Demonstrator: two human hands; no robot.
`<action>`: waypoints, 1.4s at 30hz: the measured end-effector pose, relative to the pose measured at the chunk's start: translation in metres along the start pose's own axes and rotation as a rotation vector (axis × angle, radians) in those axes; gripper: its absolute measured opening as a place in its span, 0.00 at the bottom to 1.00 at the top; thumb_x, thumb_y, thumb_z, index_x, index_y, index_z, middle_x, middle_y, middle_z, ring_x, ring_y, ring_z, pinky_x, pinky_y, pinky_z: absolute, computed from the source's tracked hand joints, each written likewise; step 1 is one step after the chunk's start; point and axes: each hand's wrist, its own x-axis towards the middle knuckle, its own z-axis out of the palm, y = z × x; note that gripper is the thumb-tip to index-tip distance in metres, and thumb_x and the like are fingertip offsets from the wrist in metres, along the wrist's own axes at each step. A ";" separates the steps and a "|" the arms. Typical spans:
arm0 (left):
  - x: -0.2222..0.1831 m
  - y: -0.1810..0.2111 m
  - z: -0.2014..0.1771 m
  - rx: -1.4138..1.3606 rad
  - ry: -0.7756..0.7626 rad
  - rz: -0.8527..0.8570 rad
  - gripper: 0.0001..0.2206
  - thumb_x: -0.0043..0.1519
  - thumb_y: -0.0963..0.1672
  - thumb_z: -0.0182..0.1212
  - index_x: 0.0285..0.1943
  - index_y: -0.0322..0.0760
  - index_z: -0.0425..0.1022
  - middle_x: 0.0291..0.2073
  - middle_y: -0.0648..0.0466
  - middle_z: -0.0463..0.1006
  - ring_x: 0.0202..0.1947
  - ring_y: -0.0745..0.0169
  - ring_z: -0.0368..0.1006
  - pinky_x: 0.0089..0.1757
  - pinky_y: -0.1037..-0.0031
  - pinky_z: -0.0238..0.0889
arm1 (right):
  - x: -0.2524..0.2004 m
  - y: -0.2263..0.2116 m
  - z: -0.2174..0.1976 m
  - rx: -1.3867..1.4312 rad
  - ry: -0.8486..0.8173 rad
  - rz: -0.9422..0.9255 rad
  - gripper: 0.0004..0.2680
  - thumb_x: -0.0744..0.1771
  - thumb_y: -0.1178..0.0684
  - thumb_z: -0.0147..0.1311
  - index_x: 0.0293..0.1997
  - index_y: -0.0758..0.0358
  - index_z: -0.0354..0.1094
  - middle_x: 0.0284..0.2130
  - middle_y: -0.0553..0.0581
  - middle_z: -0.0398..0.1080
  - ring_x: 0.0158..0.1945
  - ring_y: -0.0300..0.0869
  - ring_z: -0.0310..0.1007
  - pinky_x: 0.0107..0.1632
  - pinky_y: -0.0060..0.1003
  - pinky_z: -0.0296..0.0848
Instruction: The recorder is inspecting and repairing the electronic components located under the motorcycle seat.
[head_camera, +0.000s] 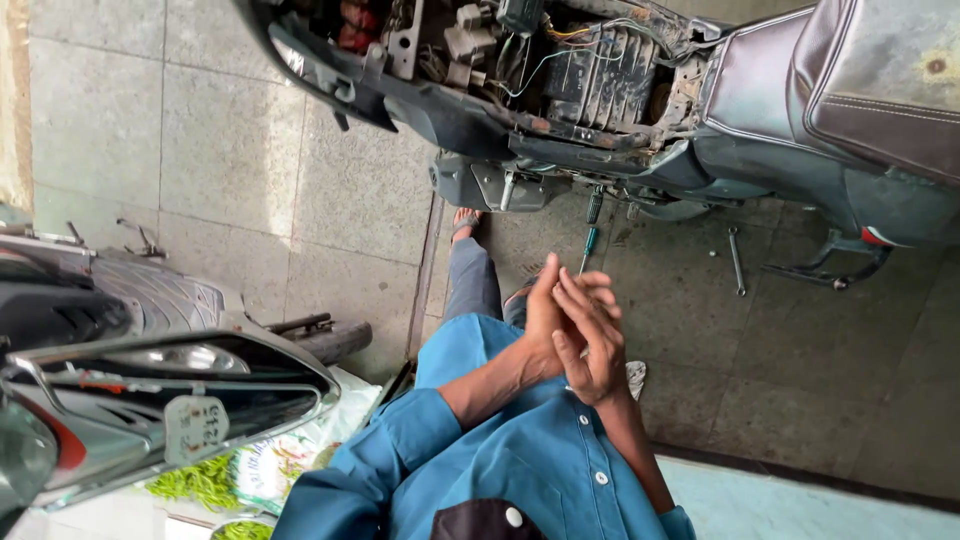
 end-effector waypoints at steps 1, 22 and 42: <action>-0.004 0.016 0.011 -0.016 0.065 0.004 0.32 0.63 0.65 0.43 0.47 0.37 0.74 0.35 0.51 0.77 0.36 0.54 0.75 0.40 0.63 0.69 | 0.004 0.003 0.003 -0.061 0.005 0.055 0.17 0.71 0.50 0.49 0.65 0.70 0.64 0.62 0.65 0.69 0.64 0.54 0.72 0.64 0.45 0.69; 0.000 0.585 -0.046 2.055 0.609 1.076 0.47 0.63 0.49 0.74 0.84 0.32 0.43 0.80 0.34 0.47 0.80 0.32 0.43 0.73 0.51 0.44 | 0.103 0.094 0.106 0.217 0.390 0.918 0.17 0.69 0.54 0.52 0.67 0.65 0.62 0.53 0.61 0.76 0.52 0.42 0.77 0.51 0.36 0.74; 0.002 0.561 -0.023 1.795 0.742 1.279 0.32 0.62 0.39 0.69 0.76 0.29 0.61 0.69 0.34 0.68 0.70 0.33 0.65 0.66 0.56 0.60 | 0.104 0.158 0.152 0.394 0.386 1.027 0.18 0.69 0.50 0.52 0.67 0.62 0.62 0.54 0.60 0.76 0.52 0.43 0.76 0.54 0.38 0.71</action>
